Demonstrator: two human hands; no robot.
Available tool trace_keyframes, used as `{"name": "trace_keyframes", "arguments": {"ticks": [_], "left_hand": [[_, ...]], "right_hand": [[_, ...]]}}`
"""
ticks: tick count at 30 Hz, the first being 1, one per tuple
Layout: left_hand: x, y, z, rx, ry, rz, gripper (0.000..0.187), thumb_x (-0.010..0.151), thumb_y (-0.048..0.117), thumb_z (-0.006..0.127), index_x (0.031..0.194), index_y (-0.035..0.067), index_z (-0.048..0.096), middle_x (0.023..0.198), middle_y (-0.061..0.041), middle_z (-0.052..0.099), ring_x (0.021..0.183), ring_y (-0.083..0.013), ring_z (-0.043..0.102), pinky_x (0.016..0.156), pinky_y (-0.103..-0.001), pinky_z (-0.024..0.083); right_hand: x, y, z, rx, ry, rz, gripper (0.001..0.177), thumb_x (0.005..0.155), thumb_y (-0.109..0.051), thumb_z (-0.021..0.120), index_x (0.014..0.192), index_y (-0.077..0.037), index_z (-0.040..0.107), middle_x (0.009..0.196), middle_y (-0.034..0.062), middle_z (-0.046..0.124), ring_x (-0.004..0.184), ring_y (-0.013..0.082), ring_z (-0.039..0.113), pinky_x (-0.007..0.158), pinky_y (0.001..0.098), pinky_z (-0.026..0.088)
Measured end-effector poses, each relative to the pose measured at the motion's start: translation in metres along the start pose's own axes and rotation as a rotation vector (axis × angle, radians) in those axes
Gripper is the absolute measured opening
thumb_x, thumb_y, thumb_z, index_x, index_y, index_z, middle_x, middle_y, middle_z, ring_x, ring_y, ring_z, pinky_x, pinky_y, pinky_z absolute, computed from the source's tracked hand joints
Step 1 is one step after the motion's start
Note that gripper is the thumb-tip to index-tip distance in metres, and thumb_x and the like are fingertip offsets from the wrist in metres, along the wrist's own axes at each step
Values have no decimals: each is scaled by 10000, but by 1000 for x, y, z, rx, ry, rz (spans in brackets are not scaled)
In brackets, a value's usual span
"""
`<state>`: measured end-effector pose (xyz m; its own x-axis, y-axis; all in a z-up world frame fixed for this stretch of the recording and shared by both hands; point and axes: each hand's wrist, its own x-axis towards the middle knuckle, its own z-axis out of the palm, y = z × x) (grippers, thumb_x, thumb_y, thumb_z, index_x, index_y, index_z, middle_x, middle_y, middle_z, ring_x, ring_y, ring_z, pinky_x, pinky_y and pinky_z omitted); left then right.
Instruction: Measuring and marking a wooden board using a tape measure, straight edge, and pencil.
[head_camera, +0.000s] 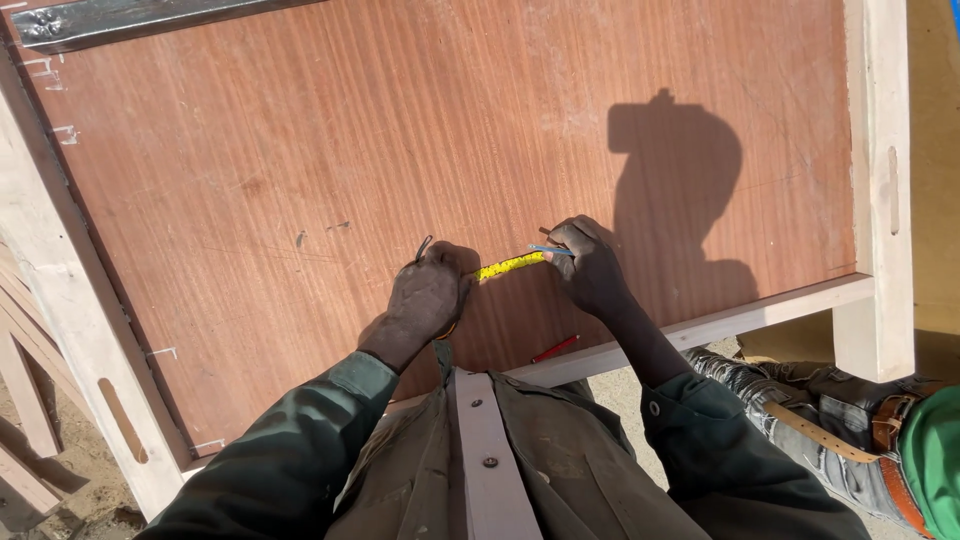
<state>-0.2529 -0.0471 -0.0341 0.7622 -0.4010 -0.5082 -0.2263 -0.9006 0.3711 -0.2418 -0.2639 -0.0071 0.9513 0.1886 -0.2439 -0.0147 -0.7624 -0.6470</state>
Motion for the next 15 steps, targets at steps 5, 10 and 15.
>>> {"name": "trace_keyframes", "arguments": {"ticks": [5,10,15], "left_hand": [[3,3,-7,-23,36,-47,455,851,403,333,970,2,515,963,-197,505,791,-311,595,663,-386,481],[7,4,-18,14,56,-51,428,839,382,370,982,4,509,962,-178,502,771,-317,598,663,-389,476],[17,-2,-8,15,73,-67,429,834,369,389,1016,-4,496,970,-177,492,786,-327,596,661,-395,470]], "right_hand": [[2,-5,-1,54,61,16,108,824,-204,525,877,-110,517,799,104,445,828,337,510,718,415,425],[4,-12,1,84,114,28,92,821,-201,533,875,-127,525,774,105,447,779,322,517,716,402,423],[5,-13,0,128,178,-27,53,802,-166,568,821,-119,556,724,91,463,711,278,527,674,351,430]]}}
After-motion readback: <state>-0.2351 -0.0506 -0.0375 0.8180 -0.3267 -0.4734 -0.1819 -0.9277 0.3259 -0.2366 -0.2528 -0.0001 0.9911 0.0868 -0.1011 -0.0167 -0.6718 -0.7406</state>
